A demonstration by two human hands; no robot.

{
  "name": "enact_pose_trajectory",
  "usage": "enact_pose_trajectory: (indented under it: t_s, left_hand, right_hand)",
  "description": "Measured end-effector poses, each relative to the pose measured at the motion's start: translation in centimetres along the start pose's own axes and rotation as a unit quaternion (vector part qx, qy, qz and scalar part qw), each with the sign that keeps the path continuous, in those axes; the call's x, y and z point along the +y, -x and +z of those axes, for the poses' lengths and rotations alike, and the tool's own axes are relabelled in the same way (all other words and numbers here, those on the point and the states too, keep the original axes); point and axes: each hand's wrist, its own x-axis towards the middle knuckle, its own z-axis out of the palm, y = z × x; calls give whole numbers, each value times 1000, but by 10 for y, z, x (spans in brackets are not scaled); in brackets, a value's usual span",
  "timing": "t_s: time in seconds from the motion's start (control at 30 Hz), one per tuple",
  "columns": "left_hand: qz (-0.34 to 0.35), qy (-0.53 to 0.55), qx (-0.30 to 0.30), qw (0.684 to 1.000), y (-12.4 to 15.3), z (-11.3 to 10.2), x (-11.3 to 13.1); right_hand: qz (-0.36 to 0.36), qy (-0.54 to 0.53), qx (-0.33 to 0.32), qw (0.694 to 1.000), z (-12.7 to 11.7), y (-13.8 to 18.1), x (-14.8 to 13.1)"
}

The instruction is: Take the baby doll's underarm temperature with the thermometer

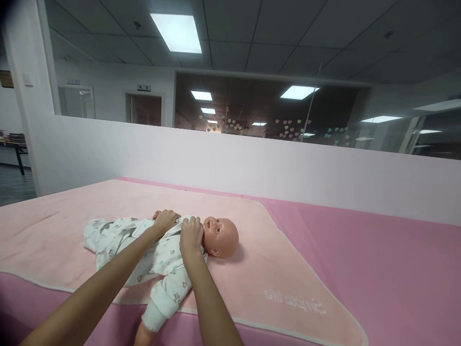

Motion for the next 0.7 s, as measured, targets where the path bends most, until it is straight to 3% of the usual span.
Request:
enact_pose_trajectory:
  t_s: [0.33,0.43,0.57,0.7]
  left_hand:
    - [-47,21,-6,999,5,5,-5]
    - [-56,34,-6,998,4,4,-6]
    - [-69,57,-2,996,5,4,-8]
    - [-74,78,1,994,5,6,-11]
  right_hand:
    - [-141,-25,65,988,-10,11,20]
    - [-185,-66,-4,980,-13,1,24]
    - [-165,-115,-131,971,-17,-17,24]
    - [-113,-188,-157,963,-21,-34,19]
